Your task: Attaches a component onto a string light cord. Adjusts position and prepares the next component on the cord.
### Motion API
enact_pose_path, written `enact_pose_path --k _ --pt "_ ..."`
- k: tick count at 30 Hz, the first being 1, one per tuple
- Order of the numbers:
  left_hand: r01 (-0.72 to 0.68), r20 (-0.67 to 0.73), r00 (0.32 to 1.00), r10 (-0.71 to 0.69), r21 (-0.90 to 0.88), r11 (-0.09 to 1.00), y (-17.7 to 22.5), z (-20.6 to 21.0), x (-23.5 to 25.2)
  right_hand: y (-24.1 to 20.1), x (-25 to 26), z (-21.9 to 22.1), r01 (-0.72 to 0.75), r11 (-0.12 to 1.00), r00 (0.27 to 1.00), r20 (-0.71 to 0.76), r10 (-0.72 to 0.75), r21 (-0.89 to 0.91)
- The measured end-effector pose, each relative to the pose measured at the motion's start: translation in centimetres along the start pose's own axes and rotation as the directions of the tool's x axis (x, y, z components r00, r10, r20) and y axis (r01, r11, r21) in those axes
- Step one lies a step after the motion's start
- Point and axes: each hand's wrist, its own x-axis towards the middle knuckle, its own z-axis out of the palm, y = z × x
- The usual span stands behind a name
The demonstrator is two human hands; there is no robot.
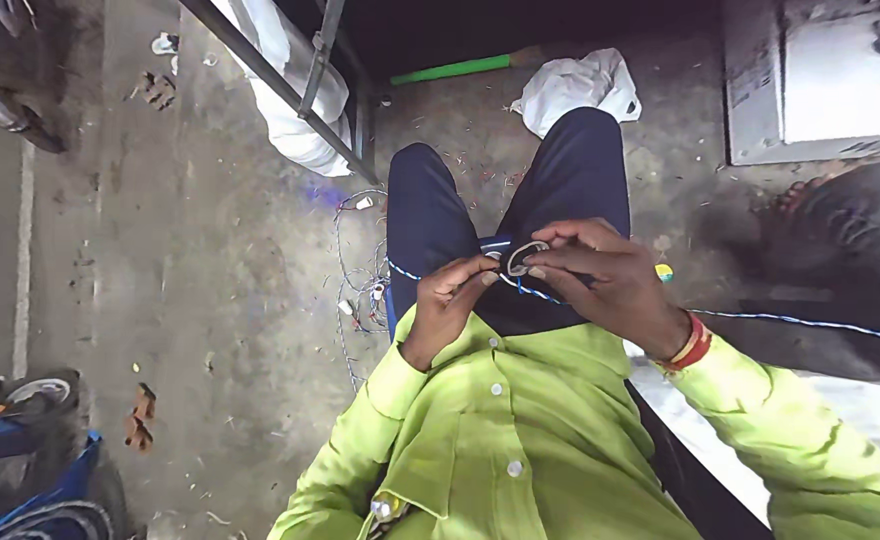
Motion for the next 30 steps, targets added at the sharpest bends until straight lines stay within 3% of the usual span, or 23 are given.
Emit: enact_pose_path --k 7,13,16,20,24,30 --pt "0.025 -0.010 1.000 -0.025 -0.065 0.998 -0.2 -0.1 -0.2 -0.6 0.5 -0.3 -0.085 0.996 0.992 0.090 0.084 0.008" --pt "0.038 -0.011 0.999 -0.040 -0.130 0.991 -0.3 -0.7 -0.2 -0.1 0.5 -0.1 -0.191 0.949 0.977 0.144 0.159 0.250" --pt "-0.002 -0.074 0.997 0.001 -0.023 1.000 0.1 0.1 -0.4 -0.6 0.3 0.4 -0.314 0.905 0.949 0.107 0.296 0.288" --pt "-0.150 -0.099 0.982 0.161 0.105 0.983 0.2 1.3 -0.7 -1.9 -0.1 2.2 -0.459 0.832 0.885 0.080 0.458 0.312" --pt "-0.192 -0.091 0.975 0.205 0.134 0.972 -0.1 1.1 -0.9 -2.1 0.5 3.1 -0.448 0.765 0.882 0.087 0.463 0.464" --pt "-0.244 -0.148 0.950 0.276 0.202 0.948 -0.7 1.8 -1.2 -2.3 0.4 3.4 -0.340 0.817 0.924 0.004 0.383 0.466"
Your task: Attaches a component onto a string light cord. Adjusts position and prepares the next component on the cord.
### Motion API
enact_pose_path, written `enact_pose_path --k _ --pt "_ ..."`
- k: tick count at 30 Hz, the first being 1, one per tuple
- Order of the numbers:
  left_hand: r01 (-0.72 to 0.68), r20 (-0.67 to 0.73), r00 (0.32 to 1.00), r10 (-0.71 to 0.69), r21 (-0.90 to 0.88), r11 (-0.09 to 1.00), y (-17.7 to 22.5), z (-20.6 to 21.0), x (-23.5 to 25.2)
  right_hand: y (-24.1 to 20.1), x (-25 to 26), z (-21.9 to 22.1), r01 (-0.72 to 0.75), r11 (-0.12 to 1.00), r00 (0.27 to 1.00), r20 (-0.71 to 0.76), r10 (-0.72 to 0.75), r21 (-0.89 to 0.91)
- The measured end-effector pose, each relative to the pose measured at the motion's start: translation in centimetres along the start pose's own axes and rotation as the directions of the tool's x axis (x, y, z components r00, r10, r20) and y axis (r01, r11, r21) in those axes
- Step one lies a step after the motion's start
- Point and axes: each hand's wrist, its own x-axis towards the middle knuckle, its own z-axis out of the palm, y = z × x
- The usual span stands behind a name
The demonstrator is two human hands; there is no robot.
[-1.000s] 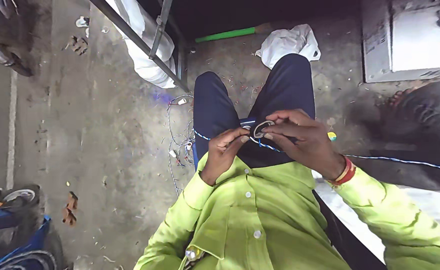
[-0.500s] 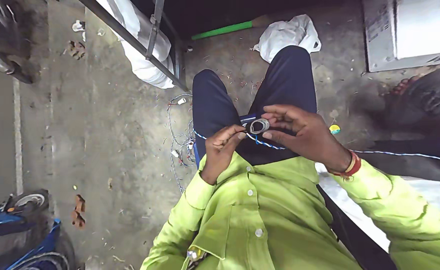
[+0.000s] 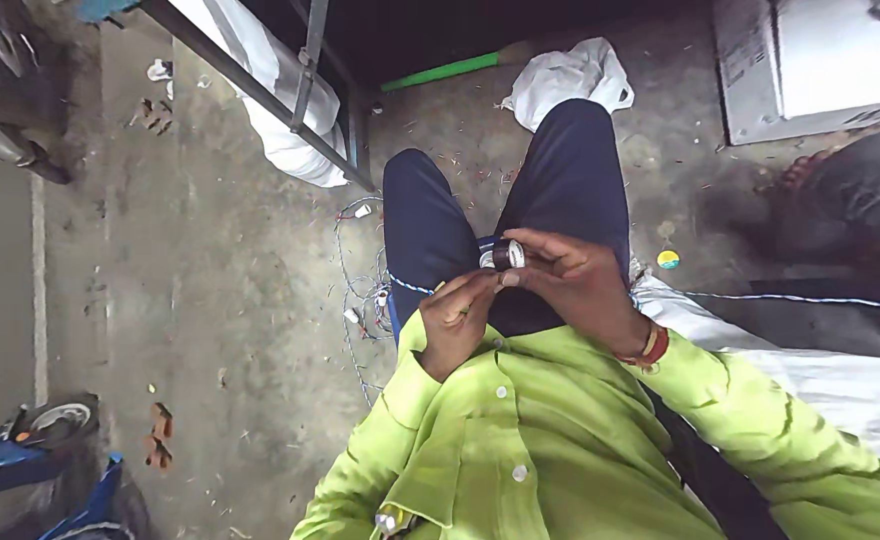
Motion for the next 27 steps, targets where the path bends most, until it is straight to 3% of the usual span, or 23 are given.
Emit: enact_pose_path --k 6,10,15,18,23,27 --pt "0.037 -0.055 0.998 -0.039 -0.043 0.998 0.0 1.5 0.2 0.2 0.1 0.3 0.135 0.978 0.983 -0.100 -0.152 -0.161" --pt "0.178 -0.038 0.982 -0.182 -0.094 0.979 0.2 1.6 0.5 0.6 0.5 0.4 0.098 0.979 0.986 -0.113 -0.119 -0.178" --pt "0.330 0.068 0.944 -0.323 -0.209 0.920 0.0 0.0 0.9 -0.3 0.8 -1.5 -0.095 0.991 0.989 0.123 0.082 0.099" --pt "0.389 0.168 0.921 -0.351 -0.355 0.850 -0.6 -0.9 0.6 -1.1 0.8 -3.0 -0.113 0.986 0.980 0.176 0.091 0.122" --pt "0.379 0.203 0.925 -0.322 -0.410 0.829 -0.9 -0.7 0.6 -0.7 0.5 -2.9 0.195 0.948 0.981 0.072 -0.182 -0.251" --pt "0.353 0.187 0.934 -0.304 -0.355 0.866 -0.9 -0.8 0.6 -1.1 0.0 -2.2 0.258 0.818 0.966 0.130 -0.223 -0.515"
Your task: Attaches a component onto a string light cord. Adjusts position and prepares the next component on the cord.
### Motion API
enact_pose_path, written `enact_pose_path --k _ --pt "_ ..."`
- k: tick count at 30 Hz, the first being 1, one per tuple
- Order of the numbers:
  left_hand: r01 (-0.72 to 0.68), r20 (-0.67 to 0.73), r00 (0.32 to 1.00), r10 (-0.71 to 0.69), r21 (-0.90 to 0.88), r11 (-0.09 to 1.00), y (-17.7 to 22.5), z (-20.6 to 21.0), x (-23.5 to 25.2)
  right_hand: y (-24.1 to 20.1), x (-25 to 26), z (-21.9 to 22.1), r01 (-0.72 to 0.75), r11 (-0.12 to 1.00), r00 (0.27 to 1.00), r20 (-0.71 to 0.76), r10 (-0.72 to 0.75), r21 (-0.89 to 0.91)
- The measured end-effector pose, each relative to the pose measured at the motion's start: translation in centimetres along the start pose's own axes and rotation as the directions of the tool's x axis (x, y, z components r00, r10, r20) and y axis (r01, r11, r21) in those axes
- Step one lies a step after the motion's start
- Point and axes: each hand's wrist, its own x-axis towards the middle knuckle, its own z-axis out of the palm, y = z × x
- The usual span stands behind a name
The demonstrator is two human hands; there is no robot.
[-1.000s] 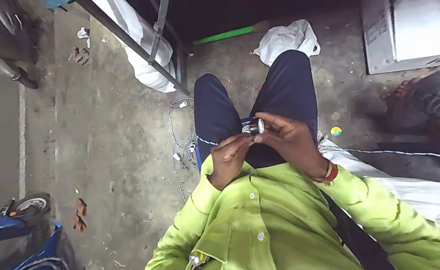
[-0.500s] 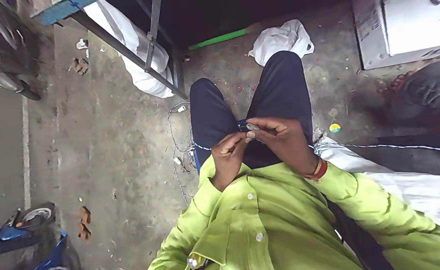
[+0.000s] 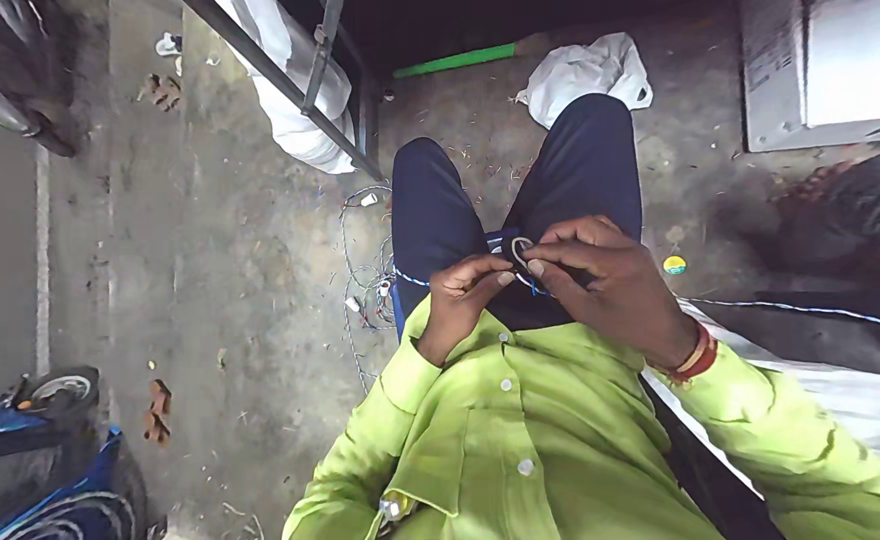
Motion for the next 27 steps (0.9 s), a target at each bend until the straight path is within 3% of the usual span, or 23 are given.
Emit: enact_pose_path --k 11,19,24,27 --pt "-0.055 0.022 0.998 0.052 0.170 0.984 0.4 0.3 -0.2 0.6 0.5 -0.7 0.120 0.991 0.988 0.109 -0.112 -0.061" --pt "-0.028 0.004 1.000 0.027 0.186 0.982 0.0 0.5 -0.6 1.4 0.7 -0.4 0.079 0.997 0.984 0.160 -0.074 -0.026" --pt "-0.010 -0.066 0.998 0.017 0.102 0.995 -0.2 1.1 -0.5 1.4 0.2 0.7 -0.020 1.000 0.998 0.057 0.020 0.010" --pt "0.087 -0.056 0.995 -0.083 0.059 0.995 0.3 1.0 -0.5 1.1 -0.2 1.6 -0.065 0.998 0.998 -0.003 0.065 0.021"
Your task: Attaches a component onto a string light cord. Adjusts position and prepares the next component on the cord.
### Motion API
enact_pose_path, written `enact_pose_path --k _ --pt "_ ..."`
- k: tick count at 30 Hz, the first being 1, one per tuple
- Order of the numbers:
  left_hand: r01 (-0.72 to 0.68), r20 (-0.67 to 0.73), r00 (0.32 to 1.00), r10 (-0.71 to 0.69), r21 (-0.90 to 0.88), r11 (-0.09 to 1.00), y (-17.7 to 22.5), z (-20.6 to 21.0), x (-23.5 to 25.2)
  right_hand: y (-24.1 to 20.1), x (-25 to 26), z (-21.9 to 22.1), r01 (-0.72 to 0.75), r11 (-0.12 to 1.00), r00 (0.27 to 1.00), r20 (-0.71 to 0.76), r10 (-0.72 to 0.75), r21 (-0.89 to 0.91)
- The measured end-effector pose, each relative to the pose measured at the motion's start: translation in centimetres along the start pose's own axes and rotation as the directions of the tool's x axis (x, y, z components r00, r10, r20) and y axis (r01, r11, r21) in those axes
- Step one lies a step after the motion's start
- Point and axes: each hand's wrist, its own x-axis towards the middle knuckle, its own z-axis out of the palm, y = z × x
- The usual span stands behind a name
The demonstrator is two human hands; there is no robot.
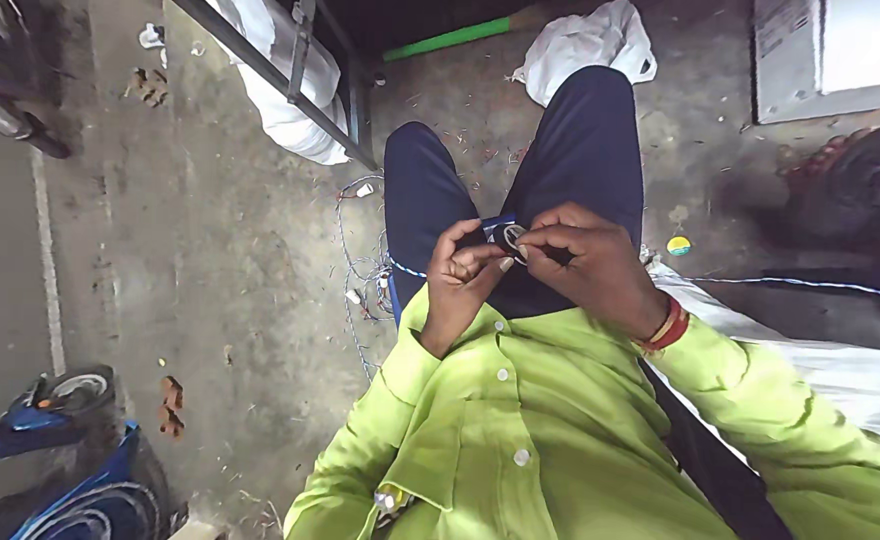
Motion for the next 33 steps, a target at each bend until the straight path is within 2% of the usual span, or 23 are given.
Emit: enact_pose_path --k 3,7,10,14,16,19,24,33 --pt "0.041 -0.016 0.999 -0.040 0.016 0.999 0.0 0.1 0.0 -0.1 -0.2 0.4 -0.025 1.000 1.000 -0.006 0.025 0.019" --pt "-0.007 -0.010 1.000 0.008 0.123 0.992 -0.4 -0.1 0.0 0.7 -0.3 -0.1 -0.122 0.983 0.988 0.116 0.106 0.136" --pt "-0.013 0.001 1.000 0.013 0.153 0.988 -0.4 -0.1 0.1 1.3 -0.2 -0.2 -0.152 0.959 0.983 0.136 0.122 0.239" --pt "0.000 0.016 1.000 -0.003 0.169 0.986 -0.3 -0.1 0.1 1.4 -0.4 0.0 -0.181 0.947 0.981 0.114 0.156 0.267" --pt "-0.009 0.037 0.999 0.002 0.166 0.986 -0.2 -0.1 0.1 1.2 -0.6 0.4 -0.173 0.956 0.985 0.052 0.165 0.236" --pt "-0.032 0.077 0.997 0.021 0.137 0.990 -0.3 -0.3 0.1 0.9 -0.7 0.9 -0.101 0.991 0.994 -0.037 0.104 0.084" --pt "-0.006 -0.015 1.000 0.010 0.242 0.970 0.1 0.2 0.1 0.2 -0.7 1.0 0.020 0.992 0.998 -0.052 -0.027 -0.121" --pt "-0.028 -0.059 0.997 0.045 0.263 0.964 0.1 0.7 0.0 -0.1 -0.9 0.5 0.058 0.991 0.998 0.038 -0.053 -0.122"
